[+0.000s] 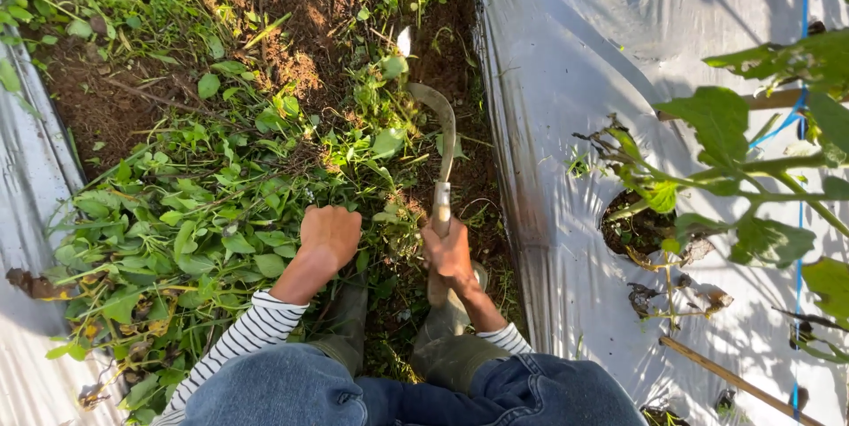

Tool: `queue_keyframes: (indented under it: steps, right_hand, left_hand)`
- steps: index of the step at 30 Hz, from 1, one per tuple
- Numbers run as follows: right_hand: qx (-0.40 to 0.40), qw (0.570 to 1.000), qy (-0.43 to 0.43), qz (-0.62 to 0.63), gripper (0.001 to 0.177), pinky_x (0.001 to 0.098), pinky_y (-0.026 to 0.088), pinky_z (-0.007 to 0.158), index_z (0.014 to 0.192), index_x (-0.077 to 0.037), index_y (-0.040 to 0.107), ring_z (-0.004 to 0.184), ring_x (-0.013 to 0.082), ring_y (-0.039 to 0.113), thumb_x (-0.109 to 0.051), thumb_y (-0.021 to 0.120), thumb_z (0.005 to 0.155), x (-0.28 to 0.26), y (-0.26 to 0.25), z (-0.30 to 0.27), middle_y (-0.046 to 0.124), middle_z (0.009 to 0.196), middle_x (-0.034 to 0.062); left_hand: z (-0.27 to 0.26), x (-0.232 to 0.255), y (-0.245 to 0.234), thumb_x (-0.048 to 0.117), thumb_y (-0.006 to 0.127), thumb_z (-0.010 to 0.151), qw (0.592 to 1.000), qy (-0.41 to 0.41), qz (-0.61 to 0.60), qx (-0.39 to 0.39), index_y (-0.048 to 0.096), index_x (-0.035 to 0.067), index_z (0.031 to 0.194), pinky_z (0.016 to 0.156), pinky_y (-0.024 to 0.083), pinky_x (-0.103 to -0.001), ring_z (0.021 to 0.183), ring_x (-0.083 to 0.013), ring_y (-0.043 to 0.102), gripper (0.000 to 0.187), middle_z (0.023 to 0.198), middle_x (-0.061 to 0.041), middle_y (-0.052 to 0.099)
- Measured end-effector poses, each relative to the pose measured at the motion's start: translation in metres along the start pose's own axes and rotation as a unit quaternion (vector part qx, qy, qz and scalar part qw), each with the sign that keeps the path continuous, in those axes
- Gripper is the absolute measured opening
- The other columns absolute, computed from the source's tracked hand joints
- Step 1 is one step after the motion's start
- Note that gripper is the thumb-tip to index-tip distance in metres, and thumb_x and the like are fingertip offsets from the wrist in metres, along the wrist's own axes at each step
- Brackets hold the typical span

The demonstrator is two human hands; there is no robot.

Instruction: The person uses a sickle to cut weeds growing along the edge of a plastic-covered garden bed. They repeatedly swing the tool to sever the plants and gather the cut vegetation by hand.

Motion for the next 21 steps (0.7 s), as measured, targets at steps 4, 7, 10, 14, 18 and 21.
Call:
queue_keyframes:
  steps: [4,7,10,14,18,21]
  right_hand:
    - [0.03,0.998,-0.049,0.024,0.008,0.0307,0.047,0.035,0.079,-0.005,0.057,0.035,0.0171,0.056,-0.008,0.058,0.086,-0.036,-0.011,0.042,0.056,0.048,0.008]
    - [0.046,0.996,0.006,0.076,0.008,0.0318,0.048,0.04,0.081,-0.007,0.051,0.039,0.0138,0.051,-0.006,0.056,0.087,-0.043,-0.009,0.065,0.048,0.053,0.0052]
    - [-0.018,0.992,0.083,0.096,0.015,0.031,0.048,0.036,0.086,-0.006,0.057,0.04,0.0123,0.05,-0.018,0.064,0.092,-0.011,0.003,0.048,0.052,0.055,0.0003]
    - [-0.026,0.988,0.127,0.08,0.025,0.0352,0.046,0.032,0.078,-0.002,0.059,0.035,0.0169,0.048,-0.021,0.07,0.09,-0.011,0.003,0.017,0.048,0.048,0.0068]
    - [0.021,0.995,0.046,0.086,0.02,0.03,0.051,0.04,0.082,-0.006,0.056,0.04,0.0125,0.052,-0.016,0.063,0.097,-0.041,-0.006,0.056,0.05,0.052,0.0028]
    - [-0.013,0.994,0.032,0.102,0.02,0.0315,0.05,0.04,0.079,-0.007,0.056,0.039,0.0127,0.052,-0.015,0.065,0.095,-0.043,0.004,0.086,0.052,0.051,0.0034]
  left_hand:
    - [-0.003,0.007,-0.03,0.02,0.065,0.114,1.0,0.004,0.008,0.0,0.08,0.02,0.085,0.101,0.067,-0.06,0.081,-0.0266,0.081,0.033,0.077,-0.002,0.077]
    - [-0.008,0.013,-0.032,0.019,0.066,0.114,1.0,0.012,0.022,0.009,0.083,0.019,0.091,0.108,0.064,-0.067,0.086,-0.0273,0.083,0.029,0.084,-0.004,0.082]
    - [-0.01,0.007,-0.024,0.019,0.066,0.114,1.0,0.011,0.002,0.008,0.083,0.019,0.087,0.108,0.065,-0.066,0.087,-0.0285,0.084,0.031,0.083,-0.004,0.082]
    - [-0.001,-0.004,-0.011,0.021,0.07,0.112,0.999,-0.011,-0.023,0.025,0.081,0.019,0.082,0.105,0.067,-0.065,0.085,-0.0285,0.084,0.032,0.077,-0.004,0.08]
    - [-0.018,0.003,-0.045,0.021,0.067,0.114,1.0,0.011,0.0,0.011,0.082,0.017,0.089,0.102,0.067,-0.068,0.085,-0.0286,0.084,0.03,0.082,-0.005,0.082]
    - [-0.01,0.005,-0.036,0.025,0.066,0.115,1.0,0.014,-0.013,0.01,0.081,0.017,0.082,0.094,0.069,-0.065,0.081,-0.0284,0.084,0.037,0.076,-0.005,0.08]
Point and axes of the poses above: each hand's wrist, its own z-axis towards the middle knuckle, its own y-axis out of the palm, x = y × z, the point moved 3 cm from there along z, towards the middle knuckle
